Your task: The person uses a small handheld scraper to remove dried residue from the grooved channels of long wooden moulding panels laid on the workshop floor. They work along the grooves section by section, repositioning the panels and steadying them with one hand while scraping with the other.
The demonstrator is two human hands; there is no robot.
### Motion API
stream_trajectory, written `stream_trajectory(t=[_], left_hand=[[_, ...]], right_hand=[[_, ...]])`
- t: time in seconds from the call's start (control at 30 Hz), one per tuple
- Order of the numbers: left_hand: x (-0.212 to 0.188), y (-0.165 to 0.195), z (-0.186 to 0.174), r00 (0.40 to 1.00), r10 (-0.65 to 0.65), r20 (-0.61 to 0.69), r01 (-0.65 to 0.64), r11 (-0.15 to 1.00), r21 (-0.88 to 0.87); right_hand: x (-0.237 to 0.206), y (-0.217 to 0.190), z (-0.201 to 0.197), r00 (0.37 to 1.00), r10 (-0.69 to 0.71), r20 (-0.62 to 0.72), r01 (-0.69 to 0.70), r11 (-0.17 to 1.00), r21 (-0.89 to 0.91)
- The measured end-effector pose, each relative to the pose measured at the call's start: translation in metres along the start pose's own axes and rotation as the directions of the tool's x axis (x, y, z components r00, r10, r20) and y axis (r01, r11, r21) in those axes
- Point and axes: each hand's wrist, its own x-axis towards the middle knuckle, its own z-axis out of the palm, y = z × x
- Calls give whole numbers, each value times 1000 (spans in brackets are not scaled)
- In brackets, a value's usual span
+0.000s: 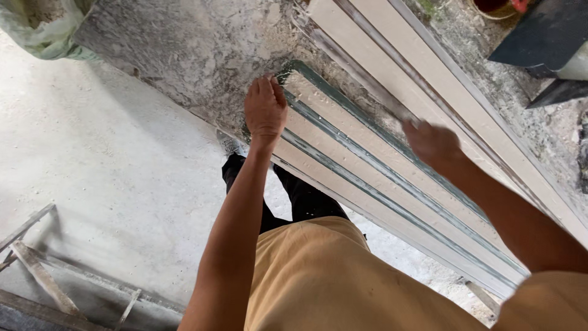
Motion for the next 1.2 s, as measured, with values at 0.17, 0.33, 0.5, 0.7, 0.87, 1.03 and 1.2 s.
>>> stream_trajectory(t=[0.17,0.33,0.5,0.7,0.87,1.03,1.2], left_hand=[[-5,-1,5,1000,-13,-3,13,1000,2],[-4,2,2,999,-31,43,29,999,36],[-1,6,-5,996,-66,53,66,998,-3],[7,2,-11,986,-85,144,96,993,-68],[6,-9,-17,938,-183,295,202,979,-34],[-5,-12,-28,957,-187,224,204,977,-58],[-1,-13,-28,963,-182,200,202,975,-89]], right_hand=[[-157,58,113,884,319,341,-359,932,59],[-174,50,119,655,466,595,-706,657,263],[-76,-12,56,968,249,-41,-185,809,557],[-34,-35,-11,928,240,287,-326,893,310],[-22,-37,-45,971,195,136,-225,938,263],[49,-64,-105,952,127,278,-216,924,315],[176,-112,-197,995,-68,-73,84,964,254]])
